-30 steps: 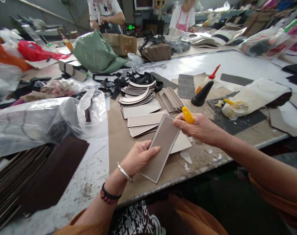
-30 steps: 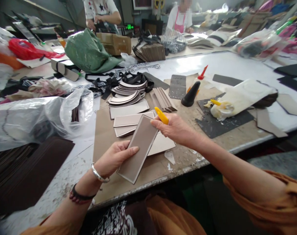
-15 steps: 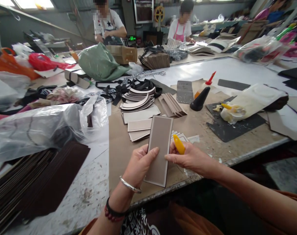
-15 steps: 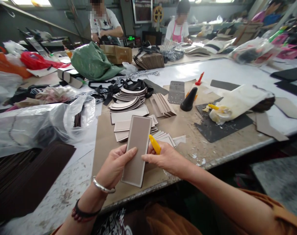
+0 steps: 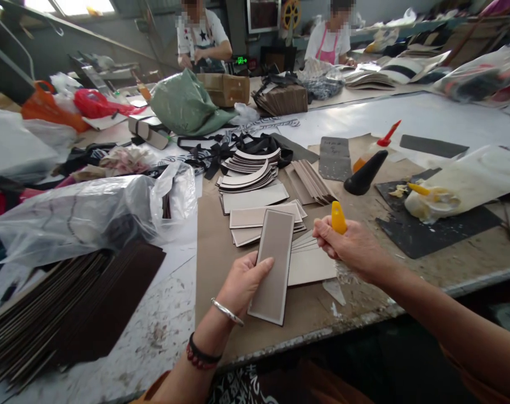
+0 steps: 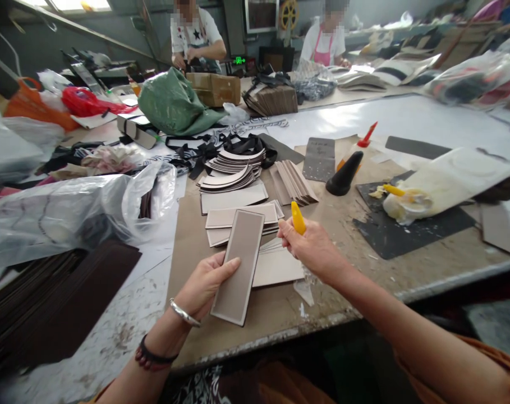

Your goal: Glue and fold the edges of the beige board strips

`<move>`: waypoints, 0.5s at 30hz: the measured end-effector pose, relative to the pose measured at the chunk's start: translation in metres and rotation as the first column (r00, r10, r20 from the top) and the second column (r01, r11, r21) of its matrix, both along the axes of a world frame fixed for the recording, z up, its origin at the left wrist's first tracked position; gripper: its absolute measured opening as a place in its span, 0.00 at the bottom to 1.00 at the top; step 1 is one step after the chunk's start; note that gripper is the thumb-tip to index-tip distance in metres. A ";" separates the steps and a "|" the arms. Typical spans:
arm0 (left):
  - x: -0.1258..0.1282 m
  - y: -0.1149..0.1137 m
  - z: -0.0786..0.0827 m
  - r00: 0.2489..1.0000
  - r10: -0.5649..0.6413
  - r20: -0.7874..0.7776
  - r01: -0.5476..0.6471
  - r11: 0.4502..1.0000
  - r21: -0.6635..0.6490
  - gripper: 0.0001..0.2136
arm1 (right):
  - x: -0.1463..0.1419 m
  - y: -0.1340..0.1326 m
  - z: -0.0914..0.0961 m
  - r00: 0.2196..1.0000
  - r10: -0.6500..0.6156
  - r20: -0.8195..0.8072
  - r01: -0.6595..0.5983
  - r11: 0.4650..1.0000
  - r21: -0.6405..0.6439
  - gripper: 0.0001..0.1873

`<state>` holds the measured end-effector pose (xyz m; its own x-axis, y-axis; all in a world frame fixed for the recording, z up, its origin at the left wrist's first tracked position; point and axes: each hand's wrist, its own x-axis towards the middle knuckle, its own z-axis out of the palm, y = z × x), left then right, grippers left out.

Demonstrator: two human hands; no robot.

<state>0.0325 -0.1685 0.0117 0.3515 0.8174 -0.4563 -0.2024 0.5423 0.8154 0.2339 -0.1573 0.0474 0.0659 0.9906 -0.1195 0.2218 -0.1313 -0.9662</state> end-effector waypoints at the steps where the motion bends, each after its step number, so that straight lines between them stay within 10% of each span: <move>1: -0.002 0.003 0.001 1.000 -0.017 -0.005 0.017 1.000 -0.004 0.22 | 0.001 0.003 -0.001 1.000 0.015 0.021 -0.015 1.000 -0.006 0.21; 10: -0.013 0.024 0.018 0.949 -0.287 -0.128 0.284 0.958 -0.042 0.24 | 0.001 0.034 0.011 0.952 0.288 0.101 -0.273 0.952 -0.141 0.21; 15: -0.021 0.036 0.024 0.935 -0.315 -0.162 0.311 0.949 -0.051 0.22 | 0.000 0.040 0.003 0.988 0.142 0.067 -0.131 0.981 -0.145 0.21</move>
<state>0.0112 -0.1327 0.0357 0.5053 0.6664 -0.5482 0.1179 0.5760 0.8089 0.2344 -0.1175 0.0500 -0.0543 0.9649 -0.2570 0.3193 -0.2271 -0.9201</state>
